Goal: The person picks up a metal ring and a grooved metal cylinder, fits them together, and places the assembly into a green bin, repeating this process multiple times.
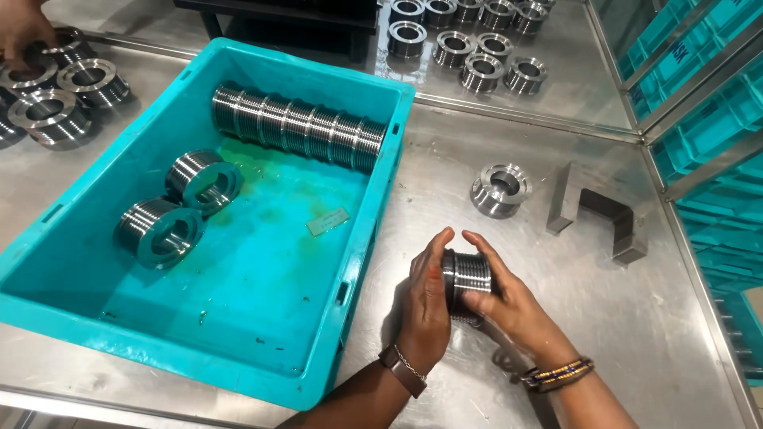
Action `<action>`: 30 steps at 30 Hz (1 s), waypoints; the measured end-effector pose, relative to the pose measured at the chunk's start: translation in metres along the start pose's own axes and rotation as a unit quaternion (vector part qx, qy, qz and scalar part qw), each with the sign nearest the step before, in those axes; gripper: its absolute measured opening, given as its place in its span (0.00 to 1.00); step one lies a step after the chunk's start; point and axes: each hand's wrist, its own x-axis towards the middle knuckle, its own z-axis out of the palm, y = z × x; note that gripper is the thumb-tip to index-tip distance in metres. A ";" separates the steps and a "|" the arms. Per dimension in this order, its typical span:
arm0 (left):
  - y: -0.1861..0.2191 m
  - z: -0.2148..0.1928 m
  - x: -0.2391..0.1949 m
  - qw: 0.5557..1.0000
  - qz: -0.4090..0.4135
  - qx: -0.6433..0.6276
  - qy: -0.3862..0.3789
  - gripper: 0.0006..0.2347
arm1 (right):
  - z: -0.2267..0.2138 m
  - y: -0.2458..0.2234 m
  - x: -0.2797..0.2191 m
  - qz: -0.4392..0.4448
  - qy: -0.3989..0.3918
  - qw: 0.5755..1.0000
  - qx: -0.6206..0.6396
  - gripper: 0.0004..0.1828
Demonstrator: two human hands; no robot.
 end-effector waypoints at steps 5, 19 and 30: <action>-0.004 0.001 -0.001 0.996 0.082 0.042 -0.005 0.26 | -0.008 0.039 0.000 0.080 0.016 0.977 0.199 0.51; -0.021 0.010 0.007 0.930 -0.253 -0.266 0.011 0.22 | -0.001 -0.019 -0.007 0.002 0.086 0.993 -0.077 0.43; -0.017 0.010 0.011 0.904 -0.324 -0.274 0.047 0.23 | -0.094 -0.020 -0.024 0.096 0.243 0.851 -0.456 0.42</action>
